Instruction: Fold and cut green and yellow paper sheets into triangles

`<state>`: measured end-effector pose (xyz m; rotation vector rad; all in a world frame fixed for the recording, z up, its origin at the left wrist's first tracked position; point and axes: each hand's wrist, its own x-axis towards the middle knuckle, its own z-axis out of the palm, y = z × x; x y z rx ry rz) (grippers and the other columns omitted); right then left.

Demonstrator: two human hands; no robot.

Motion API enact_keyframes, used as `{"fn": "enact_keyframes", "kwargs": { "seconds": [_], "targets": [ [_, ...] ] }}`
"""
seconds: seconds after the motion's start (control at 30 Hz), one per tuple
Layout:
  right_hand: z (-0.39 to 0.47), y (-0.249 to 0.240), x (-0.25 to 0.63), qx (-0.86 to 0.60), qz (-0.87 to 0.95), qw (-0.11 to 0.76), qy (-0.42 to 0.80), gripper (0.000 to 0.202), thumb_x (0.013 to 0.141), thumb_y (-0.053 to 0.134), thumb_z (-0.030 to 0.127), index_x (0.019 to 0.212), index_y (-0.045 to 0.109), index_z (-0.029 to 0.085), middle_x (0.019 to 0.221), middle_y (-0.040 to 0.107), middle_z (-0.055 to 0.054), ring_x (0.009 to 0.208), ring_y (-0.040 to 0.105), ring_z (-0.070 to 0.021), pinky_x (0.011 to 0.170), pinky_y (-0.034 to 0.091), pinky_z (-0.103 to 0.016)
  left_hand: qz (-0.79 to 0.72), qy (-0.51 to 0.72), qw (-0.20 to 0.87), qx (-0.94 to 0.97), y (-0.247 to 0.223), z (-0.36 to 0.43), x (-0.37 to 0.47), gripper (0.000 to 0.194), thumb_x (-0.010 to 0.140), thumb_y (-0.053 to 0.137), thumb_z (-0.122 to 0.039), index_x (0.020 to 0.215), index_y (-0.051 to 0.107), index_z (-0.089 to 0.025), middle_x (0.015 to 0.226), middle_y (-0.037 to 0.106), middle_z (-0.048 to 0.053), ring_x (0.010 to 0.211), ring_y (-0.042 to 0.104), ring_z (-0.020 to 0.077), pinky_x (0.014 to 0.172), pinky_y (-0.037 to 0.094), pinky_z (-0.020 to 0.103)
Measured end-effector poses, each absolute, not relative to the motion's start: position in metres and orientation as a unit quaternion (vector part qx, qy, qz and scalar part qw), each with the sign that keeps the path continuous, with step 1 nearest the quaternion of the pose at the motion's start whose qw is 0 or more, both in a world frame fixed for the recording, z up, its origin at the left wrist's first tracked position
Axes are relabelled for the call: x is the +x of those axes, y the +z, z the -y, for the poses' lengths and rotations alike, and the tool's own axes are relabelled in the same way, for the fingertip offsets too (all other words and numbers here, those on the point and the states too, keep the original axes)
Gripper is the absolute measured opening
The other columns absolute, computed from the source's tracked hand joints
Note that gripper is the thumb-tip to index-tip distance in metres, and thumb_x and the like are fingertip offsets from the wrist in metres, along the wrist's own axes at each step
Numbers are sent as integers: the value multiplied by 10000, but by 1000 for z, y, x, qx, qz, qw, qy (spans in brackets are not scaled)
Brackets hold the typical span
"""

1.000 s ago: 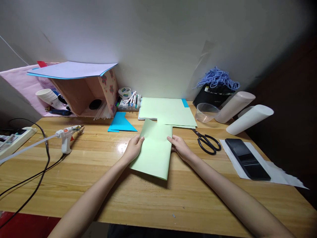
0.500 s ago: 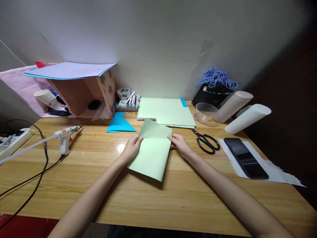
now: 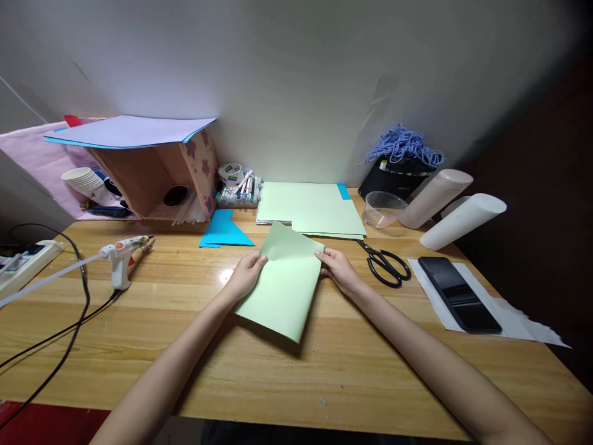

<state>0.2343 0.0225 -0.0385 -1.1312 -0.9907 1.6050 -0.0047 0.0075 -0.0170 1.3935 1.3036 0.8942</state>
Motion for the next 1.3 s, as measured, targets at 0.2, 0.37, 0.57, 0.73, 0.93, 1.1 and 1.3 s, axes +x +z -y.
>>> {"fn": "enact_keyframes", "kwargs": {
  "seconds": [0.2, 0.37, 0.57, 0.73, 0.93, 1.1, 1.3],
  "targets": [
    [-24, -37, 235, -462, 384, 456, 657, 266, 704, 627, 422, 710, 568, 162, 517, 569, 9, 400, 504, -88, 365, 436, -190, -530, 362, 507, 575, -13, -8, -5, 346, 761, 513, -478, 789, 611, -147, 754, 608, 31, 673, 528, 179, 594, 391, 241],
    [-21, -35, 233, -481, 348, 479, 647, 291, 724, 583, 444, 636, 503, 178, 442, 503, 24, 347, 455, -94, 317, 384, -203, -533, 356, 508, 575, -10, -6, -3, 355, 754, 521, -488, 763, 602, -143, 721, 598, 29, 665, 528, 180, 572, 389, 236],
    [-24, -33, 234, -500, 323, 477, 647, 357, 769, 440, 504, 602, 482, 192, 436, 511, 9, 359, 466, -104, 347, 393, -206, -538, 352, 538, 544, -11, -4, -2, 360, 729, 552, -497, 779, 612, -146, 736, 615, 32, 666, 540, 182, 566, 402, 236],
    [-16, -29, 230, -429, 413, 372, 712, 540, 758, 390, 648, 789, 602, 152, 639, 652, -65, 509, 581, -133, 464, 457, -223, -537, 399, 569, 478, -20, -7, -4, 353, 709, 574, -497, 769, 589, -149, 681, 623, 18, 602, 553, 169, 551, 409, 245],
    [-1, -28, 216, -438, 479, 363, 668, 338, 685, 655, 452, 811, 618, 140, 773, 680, -40, 666, 606, -145, 577, 449, -227, -530, 438, 585, 430, -22, -9, -2, 382, 695, 602, -505, 804, 602, -140, 724, 657, 49, 649, 592, 190, 581, 444, 266],
    [-5, -32, 217, -444, 462, 401, 655, 329, 693, 653, 435, 827, 617, 137, 796, 686, -46, 706, 610, -165, 636, 454, -262, -504, 392, 649, 414, -11, -4, 0, 362, 720, 616, -464, 862, 614, -131, 808, 679, 94, 676, 621, 202, 605, 472, 287],
    [-7, -34, 218, -459, 444, 424, 642, 328, 675, 667, 443, 804, 614, 146, 788, 689, -47, 723, 616, -184, 634, 458, -270, -495, 333, 680, 427, -11, -2, -2, 412, 706, 641, -431, 966, 623, -112, 884, 684, 120, 752, 638, 236, 618, 485, 299]
  ]
}}
